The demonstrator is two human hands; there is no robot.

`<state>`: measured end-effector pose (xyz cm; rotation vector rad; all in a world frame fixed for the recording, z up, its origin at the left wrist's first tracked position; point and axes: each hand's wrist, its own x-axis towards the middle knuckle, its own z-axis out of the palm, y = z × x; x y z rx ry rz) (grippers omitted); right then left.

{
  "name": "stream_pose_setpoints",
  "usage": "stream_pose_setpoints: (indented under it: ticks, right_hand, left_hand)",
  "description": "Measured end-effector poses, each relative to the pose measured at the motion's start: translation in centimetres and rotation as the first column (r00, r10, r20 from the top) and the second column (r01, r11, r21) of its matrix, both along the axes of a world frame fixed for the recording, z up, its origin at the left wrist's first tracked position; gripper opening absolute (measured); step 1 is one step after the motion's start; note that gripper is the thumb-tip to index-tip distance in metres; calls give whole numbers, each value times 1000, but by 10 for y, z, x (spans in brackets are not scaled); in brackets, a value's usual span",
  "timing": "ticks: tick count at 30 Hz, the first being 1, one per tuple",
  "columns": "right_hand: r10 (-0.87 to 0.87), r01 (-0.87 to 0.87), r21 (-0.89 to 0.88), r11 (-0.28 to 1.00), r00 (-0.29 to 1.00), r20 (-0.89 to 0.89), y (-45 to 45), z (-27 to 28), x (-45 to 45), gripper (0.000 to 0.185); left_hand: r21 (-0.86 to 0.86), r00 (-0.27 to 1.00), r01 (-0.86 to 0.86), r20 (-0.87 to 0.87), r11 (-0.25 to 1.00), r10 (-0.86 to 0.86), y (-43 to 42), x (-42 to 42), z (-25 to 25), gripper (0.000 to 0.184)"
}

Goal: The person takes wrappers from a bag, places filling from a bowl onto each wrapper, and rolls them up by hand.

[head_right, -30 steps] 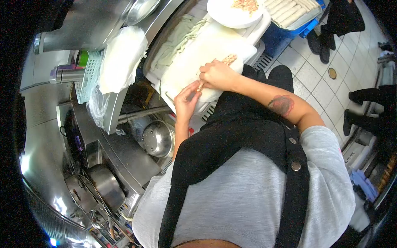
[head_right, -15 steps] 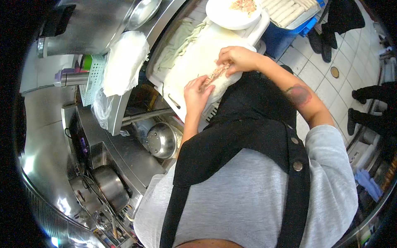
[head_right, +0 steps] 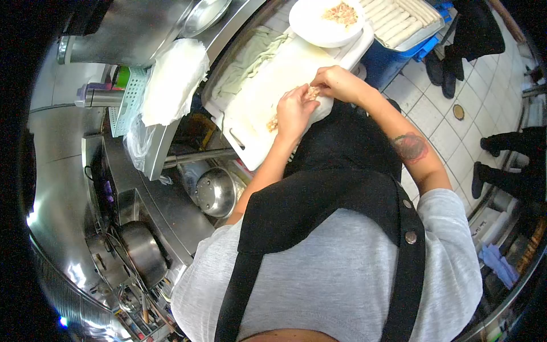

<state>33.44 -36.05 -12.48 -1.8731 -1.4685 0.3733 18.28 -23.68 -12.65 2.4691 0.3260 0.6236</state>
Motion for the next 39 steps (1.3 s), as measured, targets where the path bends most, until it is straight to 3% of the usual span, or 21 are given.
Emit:
stream_pose_setpoints:
  ticks: [3, 8, 12, 13, 16, 17, 21, 22, 23, 24, 25, 26, 28, 30, 31, 33, 34, 35, 39]
  right_hand:
    - [12, -14, -12, 1000, 995, -102, -4, 4, 6, 34]
    - [-64, 69, 14, 998, 975, -214, -7, -10, 15, 38]
    - [45, -47, -47, 998, 998, -54, -4, 2, 6, 52]
    - [83, -83, 15, 996, 997, -4, -1, -8, 6, 52]
    - [82, -87, 58, 994, 993, 82, 6, -9, -3, 47]
    - [79, -94, 105, 990, 987, 142, 10, -14, -4, 41]
    - [102, -113, 168, 979, 992, 74, 24, -45, 4, 30]
    - [101, -112, 171, 979, 992, 69, 28, -52, 6, 27]
    - [121, -130, 164, 978, 991, 65, 28, -45, 8, 26]
    - [100, -117, 166, 979, 989, 113, 29, -44, 7, 29]
    - [110, -121, 37, 992, 969, 221, 32, -42, 5, 35]
    - [11, -36, 102, 994, 972, 233, 23, -26, -7, 40]
    - [-32, 42, -12, 999, 895, 446, 21, 3, -44, 39]
    - [35, -6, -66, 998, 894, 447, 48, -15, -60, 33]
    - [26, 5, -69, 998, 895, 445, 66, -30, -69, 31]
    - [22, 15, -78, 997, 891, 454, 89, -56, -74, 27]
    - [23, 3, -58, 998, 898, 439, 81, -48, -74, 26]
    - [29, -16, -36, 999, 905, 424, 73, -41, -73, 26]
    - [19, -49, 59, 997, 904, 426, 44, -26, -45, 25]
  left_hand:
    - [-1, 999, 10, 39, 1000, -10, -6, 14, 3, 37]
    - [-68, 996, 55, -67, 996, -60, 8, 13, 1, 33]
    - [-35, 995, 9, -99, 999, -13, 19, -9, 3, 29]
    - [-56, 993, -13, -117, 998, 6, 20, -15, 3, 30]
    - [-121, 983, -97, -170, 988, 76, 23, -27, 5, 29]
    - [-62, 989, -69, -138, 996, 60, 28, -32, 0, 30]
    - [-50, 966, -125, -236, 991, 110, 49, -51, -12, 28]
    - [-114, 972, -135, -206, 984, 109, 56, -55, -19, 26]
    - [-51, 981, -118, -161, 992, 108, 61, -58, -24, 24]
    - [-74, 983, -117, -149, 990, 105, 63, -59, -26, 26]
    - [-138, 987, -80, -152, 987, 59, 70, -63, -33, 30]
    - [-145, 988, -73, -143, 987, 52, 66, -58, -29, 33]
    - [-233, 988, -48, -153, 971, 13, 69, -58, -32, 34]
    - [-247, 985, -35, -173, 968, -9, 68, -61, -25, 31]
    - [-368, 987, -32, -159, 929, -29, 59, -63, -12, 25]
    - [-434, 996, 2, -85, 901, -43, 69, -69, -27, 22]
    - [-465, 998, 10, -46, 885, -36, 71, -73, -27, 20]
    - [-336, 996, -8, -85, 942, -22, 76, -78, -26, 20]
    - [-408, 993, -68, -116, 910, 22, 92, -91, -35, 24]
